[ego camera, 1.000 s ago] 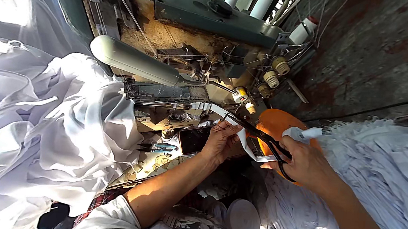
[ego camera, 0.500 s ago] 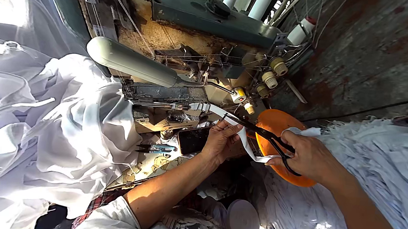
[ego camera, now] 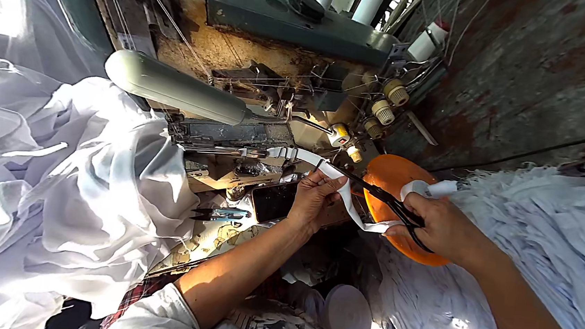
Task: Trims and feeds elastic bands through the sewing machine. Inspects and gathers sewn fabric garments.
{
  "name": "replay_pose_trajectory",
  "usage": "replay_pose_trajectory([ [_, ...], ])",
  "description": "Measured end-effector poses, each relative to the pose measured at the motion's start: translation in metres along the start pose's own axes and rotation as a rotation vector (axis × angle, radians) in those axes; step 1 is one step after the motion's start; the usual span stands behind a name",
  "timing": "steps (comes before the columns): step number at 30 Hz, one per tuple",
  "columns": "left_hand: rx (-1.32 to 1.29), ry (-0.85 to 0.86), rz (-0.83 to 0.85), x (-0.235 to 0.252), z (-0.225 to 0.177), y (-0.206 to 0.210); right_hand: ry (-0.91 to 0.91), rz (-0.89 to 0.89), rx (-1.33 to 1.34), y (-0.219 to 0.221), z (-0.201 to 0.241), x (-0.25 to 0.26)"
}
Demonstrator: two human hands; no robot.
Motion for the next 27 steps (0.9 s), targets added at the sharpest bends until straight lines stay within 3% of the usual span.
replay_pose_trajectory([
  [5,0.015,0.003,-0.005,0.000,-0.001,0.001,0.097,0.079,0.056,0.003,-0.004,0.003],
  [10,0.011,0.009,-0.006,0.001,-0.003,0.002,0.054,0.014,0.026,0.002,0.002,0.006],
  [17,0.001,0.012,0.003,0.000,-0.005,0.004,0.099,0.094,-0.037,-0.006,0.019,0.016],
  [27,0.016,0.001,0.001,-0.001,-0.006,0.005,0.110,0.066,-0.136,-0.010,0.035,0.024],
])
Point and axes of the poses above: each hand's wrist, its own x-axis towards the middle knuckle, its own y-axis out of the palm, z = x × y, the point moved 4 cm from there along x, towards the middle knuckle, and after that the axes turned 14 degrees about y, right-handed, at the moved point
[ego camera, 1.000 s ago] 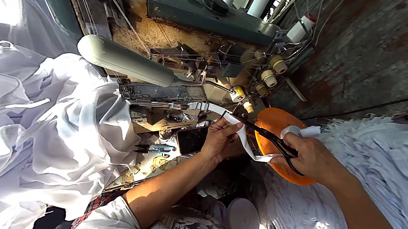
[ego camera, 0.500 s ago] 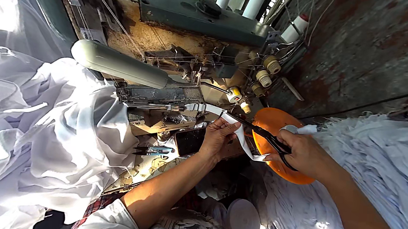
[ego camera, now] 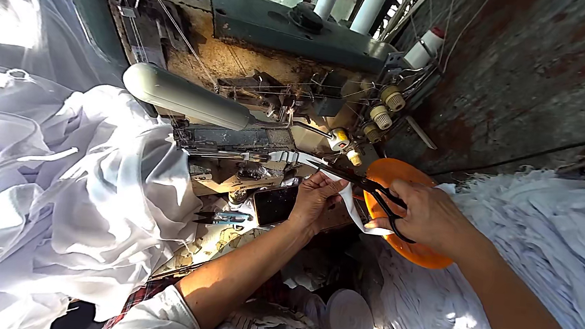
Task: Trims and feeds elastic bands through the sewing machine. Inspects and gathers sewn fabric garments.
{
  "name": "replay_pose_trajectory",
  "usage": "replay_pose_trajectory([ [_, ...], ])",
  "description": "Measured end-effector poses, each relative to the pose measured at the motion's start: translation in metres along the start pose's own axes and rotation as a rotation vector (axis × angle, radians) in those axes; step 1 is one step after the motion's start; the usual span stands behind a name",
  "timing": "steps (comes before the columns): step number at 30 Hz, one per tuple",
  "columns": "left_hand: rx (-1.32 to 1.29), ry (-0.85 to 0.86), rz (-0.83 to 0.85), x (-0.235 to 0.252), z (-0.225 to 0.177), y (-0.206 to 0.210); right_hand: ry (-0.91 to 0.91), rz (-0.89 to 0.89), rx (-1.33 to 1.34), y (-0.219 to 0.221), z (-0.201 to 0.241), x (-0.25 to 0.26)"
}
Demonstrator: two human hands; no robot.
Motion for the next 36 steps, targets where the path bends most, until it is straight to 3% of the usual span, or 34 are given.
replay_pose_trajectory([
  [16,0.001,-0.004,0.019,0.002,0.000,0.001,-0.120,-0.061,0.009,-0.003,-0.002,-0.001],
  [20,-0.006,0.005,0.032,0.003,0.002,0.000,0.016,0.027,0.069,-0.007,-0.011,-0.003],
  [23,-0.010,-0.019,0.013,0.001,0.002,0.002,0.031,-0.019,0.166,-0.005,-0.029,-0.010],
  [27,-0.046,-0.069,-0.006,-0.005,0.003,0.003,0.019,-0.100,0.285,0.000,-0.051,-0.044],
  [36,-0.191,-0.114,0.029,-0.037,0.003,0.010,0.307,-0.258,0.569,0.035,-0.105,-0.151],
])
Point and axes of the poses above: each hand's wrist, its own x-axis towards the middle knuckle, its own y-axis out of the palm, z = x × y, the point moved 4 cm from there along x, towards the middle knuckle, and after that the axes turned 14 degrees about y, right-handed, at the moved point
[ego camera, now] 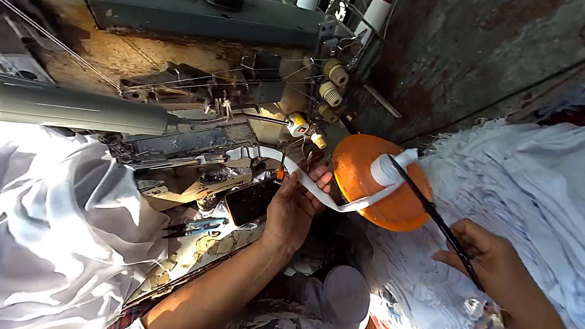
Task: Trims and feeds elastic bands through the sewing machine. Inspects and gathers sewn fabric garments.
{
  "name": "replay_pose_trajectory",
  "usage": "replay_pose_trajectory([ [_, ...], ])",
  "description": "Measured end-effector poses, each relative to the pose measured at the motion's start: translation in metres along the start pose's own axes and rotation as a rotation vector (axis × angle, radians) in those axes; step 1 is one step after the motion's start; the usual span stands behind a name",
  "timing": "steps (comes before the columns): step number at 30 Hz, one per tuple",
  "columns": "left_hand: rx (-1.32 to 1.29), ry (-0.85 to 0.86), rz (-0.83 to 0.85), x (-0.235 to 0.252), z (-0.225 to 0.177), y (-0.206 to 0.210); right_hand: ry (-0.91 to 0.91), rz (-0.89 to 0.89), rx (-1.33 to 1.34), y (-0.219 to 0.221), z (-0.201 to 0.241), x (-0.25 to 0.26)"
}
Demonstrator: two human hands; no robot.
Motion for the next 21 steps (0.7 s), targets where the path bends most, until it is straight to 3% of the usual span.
replay_pose_trajectory([
  [3,0.025,0.021,0.077,-0.014,0.006,0.008,0.067,0.038,0.274,0.008,-0.023,-0.038],
  [6,0.001,0.036,0.155,-0.024,0.016,0.016,0.125,0.294,0.554,0.031,-0.041,-0.081],
  [10,0.080,0.030,0.248,-0.032,0.026,0.029,0.313,0.586,0.652,0.080,-0.073,-0.137],
  [13,0.224,0.089,0.370,-0.031,0.033,0.042,0.592,0.621,0.539,0.129,-0.100,-0.166],
  [15,0.340,0.148,0.452,-0.024,0.038,0.050,0.681,0.546,0.415,0.164,-0.124,-0.174],
  [17,0.413,0.175,0.454,-0.016,0.037,0.056,0.771,0.444,0.235,0.195,-0.144,-0.174],
  [21,0.568,0.177,0.380,-0.005,0.026,0.062,0.919,0.411,-0.016,0.232,-0.153,-0.158],
])
Point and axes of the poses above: each hand's wrist, its own x-axis towards the middle knuckle, its own y-axis out of the palm, z = x × y, the point moved 4 cm from there along x, towards the middle knuckle, and after that the axes turned 14 degrees about y, right-handed, at the moved point
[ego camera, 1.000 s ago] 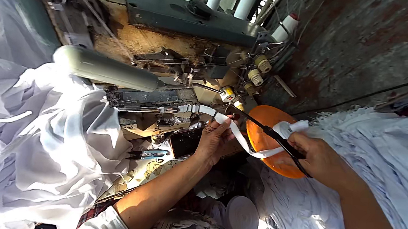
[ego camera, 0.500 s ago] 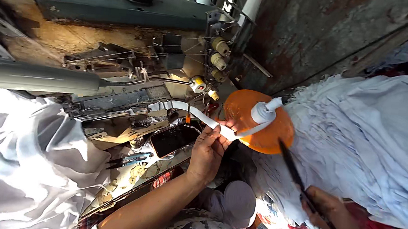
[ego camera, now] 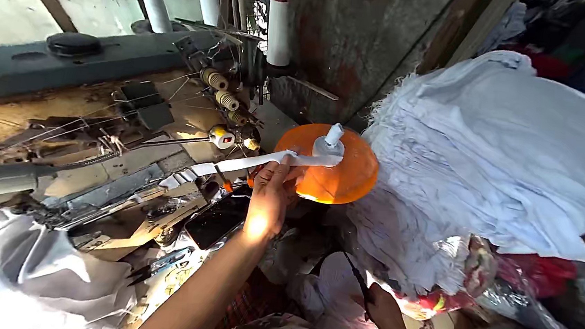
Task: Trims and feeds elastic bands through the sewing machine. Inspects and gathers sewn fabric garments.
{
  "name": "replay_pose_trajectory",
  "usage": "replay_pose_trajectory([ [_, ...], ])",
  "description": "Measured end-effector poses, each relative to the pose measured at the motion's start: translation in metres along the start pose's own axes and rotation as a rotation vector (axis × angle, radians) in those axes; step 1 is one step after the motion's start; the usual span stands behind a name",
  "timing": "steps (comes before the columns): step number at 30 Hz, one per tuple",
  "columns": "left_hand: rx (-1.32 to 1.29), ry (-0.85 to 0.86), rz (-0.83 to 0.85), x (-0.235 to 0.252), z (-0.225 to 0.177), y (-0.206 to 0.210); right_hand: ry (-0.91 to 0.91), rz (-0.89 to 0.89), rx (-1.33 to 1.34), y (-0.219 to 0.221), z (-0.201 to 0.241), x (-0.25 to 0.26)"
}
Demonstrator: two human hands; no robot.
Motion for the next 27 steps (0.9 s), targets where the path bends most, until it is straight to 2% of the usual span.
replay_pose_trajectory([
  [4,-0.068,0.003,-0.079,0.004,0.005,-0.010,0.052,-0.044,0.039,0.021,0.020,0.015],
  [9,-0.086,0.011,-0.200,0.007,0.015,-0.019,0.067,-0.047,-0.078,0.016,0.038,0.008],
  [18,-0.147,0.101,-0.200,0.008,0.021,-0.035,0.065,-0.092,-0.149,0.021,0.037,0.009],
  [20,-0.206,0.084,-0.210,0.008,0.022,-0.039,-0.030,-0.169,-0.050,0.024,0.028,0.008],
  [23,-0.310,0.002,-0.235,0.008,0.021,-0.041,-0.389,-0.404,0.183,0.025,0.015,-0.005],
  [27,-0.417,-0.028,-0.193,0.008,0.021,-0.040,-0.646,-0.530,0.218,-0.002,0.024,-0.035],
])
Point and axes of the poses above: each hand's wrist, its own x-axis towards the middle knuckle, its own y-axis out of the palm, z = x × y, the point moved 4 cm from there along x, towards the middle knuckle, and after that the axes turned 14 degrees about y, right-handed, at the moved point
